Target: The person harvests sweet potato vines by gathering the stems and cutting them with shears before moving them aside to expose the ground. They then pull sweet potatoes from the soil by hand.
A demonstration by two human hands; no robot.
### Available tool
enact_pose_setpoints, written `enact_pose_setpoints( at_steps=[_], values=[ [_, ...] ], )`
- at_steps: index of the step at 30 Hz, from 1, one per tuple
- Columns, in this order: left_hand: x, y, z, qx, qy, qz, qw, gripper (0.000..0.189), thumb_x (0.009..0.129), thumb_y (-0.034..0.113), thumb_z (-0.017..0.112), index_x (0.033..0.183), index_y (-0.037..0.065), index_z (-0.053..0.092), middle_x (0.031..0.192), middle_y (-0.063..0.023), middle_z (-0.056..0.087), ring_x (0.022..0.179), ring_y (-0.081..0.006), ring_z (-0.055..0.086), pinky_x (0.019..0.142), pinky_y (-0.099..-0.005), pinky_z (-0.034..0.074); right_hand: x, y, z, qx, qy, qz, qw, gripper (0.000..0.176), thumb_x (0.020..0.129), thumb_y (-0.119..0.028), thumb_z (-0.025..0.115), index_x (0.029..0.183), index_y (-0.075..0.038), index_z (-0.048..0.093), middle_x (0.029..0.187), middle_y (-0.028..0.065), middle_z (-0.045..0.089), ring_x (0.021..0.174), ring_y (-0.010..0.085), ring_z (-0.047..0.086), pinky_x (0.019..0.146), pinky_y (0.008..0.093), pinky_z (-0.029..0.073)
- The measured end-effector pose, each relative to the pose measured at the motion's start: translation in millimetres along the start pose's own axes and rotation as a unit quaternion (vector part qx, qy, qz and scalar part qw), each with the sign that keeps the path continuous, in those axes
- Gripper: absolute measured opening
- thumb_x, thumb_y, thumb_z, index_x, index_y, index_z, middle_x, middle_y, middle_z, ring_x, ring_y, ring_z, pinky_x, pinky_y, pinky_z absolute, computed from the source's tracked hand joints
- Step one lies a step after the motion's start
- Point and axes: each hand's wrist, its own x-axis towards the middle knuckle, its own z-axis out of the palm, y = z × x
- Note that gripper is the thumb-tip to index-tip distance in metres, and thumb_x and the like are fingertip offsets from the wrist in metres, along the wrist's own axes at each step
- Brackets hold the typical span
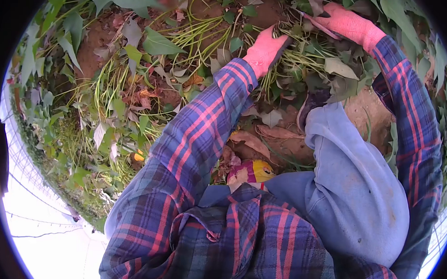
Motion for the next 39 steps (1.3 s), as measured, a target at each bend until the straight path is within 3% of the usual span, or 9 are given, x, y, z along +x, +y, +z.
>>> enact_pose_setpoints(
  at_steps=[3,4,9,14,20,27,30,32,39],
  values=[
    [-72.2,30.6,11.6,0.147,-0.135,0.009,0.980,0.045,0.086,0.022,0.059,0.123,-0.002,0.051,0.115,-0.0179,0.060,0.107,-0.0275,0.058,0.093,-0.0325,0.044,-6.4,45.6,4.2,-0.151,0.049,-0.170,0.972,0.047,0.092,-0.037,0.053,0.135,-0.018,0.045,0.117,0.0159,0.056,0.102,0.0272,0.060,0.086,0.0306,0.046],
    [-86.7,22.8,19.3,0.190,-0.193,0.079,0.959,0.046,0.085,0.022,0.059,0.123,-0.002,0.049,0.116,-0.0200,0.058,0.108,-0.0316,0.057,0.095,-0.0346,0.043,-19.2,11.8,-12.9,-0.066,-0.070,0.042,0.994,0.042,0.096,-0.034,0.046,0.138,-0.028,0.042,0.133,0.0146,0.045,0.099,0.0285,0.061,0.086,0.0315,0.047],
    [-124.7,39.0,36.3,0.294,-0.324,0.315,0.842,0.052,0.079,0.021,0.061,0.122,-0.002,0.044,0.113,-0.0241,0.056,0.108,-0.0393,0.054,0.097,-0.0409,0.042,-10.3,45.3,-4.4,-0.131,-0.023,-0.027,0.991,0.040,0.095,-0.035,0.048,0.134,-0.024,0.045,0.124,0.0133,0.054,0.090,0.0307,0.065,0.082,0.0354,0.050],
    [-77.9,41.5,31.8,0.130,-0.018,0.018,0.991,0.046,0.081,0.023,0.062,0.119,-0.001,0.054,0.108,-0.0229,0.063,0.101,-0.0357,0.060,0.088,-0.0393,0.046,-31.5,-18.2,8.8,-0.102,0.073,-0.067,0.990,0.026,0.087,-0.026,0.056,0.106,-0.008,0.058,0.097,0.0217,0.063,0.087,0.0387,0.061,0.077,0.0400,0.051],
    [-25.2,9.1,40.8,0.108,0.180,0.010,0.978,0.031,0.081,0.019,0.060,0.106,0.001,0.061,0.098,-0.0227,0.065,0.094,-0.0409,0.060,0.082,-0.0432,0.047,1.4,-15.4,5.3,-0.203,-0.095,-0.071,0.972,0.034,0.086,-0.028,0.056,0.115,-0.010,0.056,0.098,0.0152,0.066,0.094,0.0342,0.061,0.085,0.0395,0.048],
    [-4.4,17.2,44.8,-0.016,0.191,-0.021,0.981,0.028,0.082,0.017,0.060,0.104,0.001,0.062,0.093,-0.0193,0.067,0.089,-0.0384,0.062,0.078,-0.0403,0.048,5.0,1.4,11.6,-0.274,-0.076,-0.105,0.953,0.038,0.085,-0.028,0.056,0.119,-0.011,0.054,0.114,0.0207,0.059,0.104,0.0348,0.058,0.089,0.0408,0.047],
    [3.1,12.3,46.7,-0.012,0.200,-0.045,0.979,0.027,0.082,0.017,0.060,0.104,0.001,0.062,0.093,-0.0198,0.066,0.088,-0.0383,0.062,0.077,-0.0402,0.048,-1.3,-26.7,6.5,-0.197,-0.075,0.055,0.976,0.041,0.084,-0.024,0.057,0.122,-0.012,0.052,0.121,0.0224,0.053,0.111,0.0373,0.054,0.093,0.0419,0.046],
    [2.5,6.3,47.8,-0.044,0.188,-0.046,0.980,0.027,0.082,0.017,0.060,0.104,0.001,0.062,0.093,-0.0190,0.067,0.087,-0.0370,0.063,0.077,-0.0397,0.048,0.8,-27.9,12.0,-0.490,-0.161,-0.092,0.852,0.046,0.083,-0.027,0.057,0.125,-0.009,0.049,0.121,0.0243,0.052,0.113,0.0394,0.052,0.094,0.0428,0.045],
    [16.1,2.5,52.7,-0.204,0.137,-0.071,0.967,0.029,0.084,0.015,0.060,0.110,0.002,0.060,0.096,-0.0108,0.067,0.082,-0.0238,0.061,0.075,-0.0359,0.047,4.8,-11.5,14.4,-0.421,-0.165,-0.109,0.885,0.041,0.085,-0.024,0.056,0.123,-0.008,0.050,0.118,0.0260,0.051,0.110,0.0385,0.053,0.092,0.0410,0.046]
  ],
)
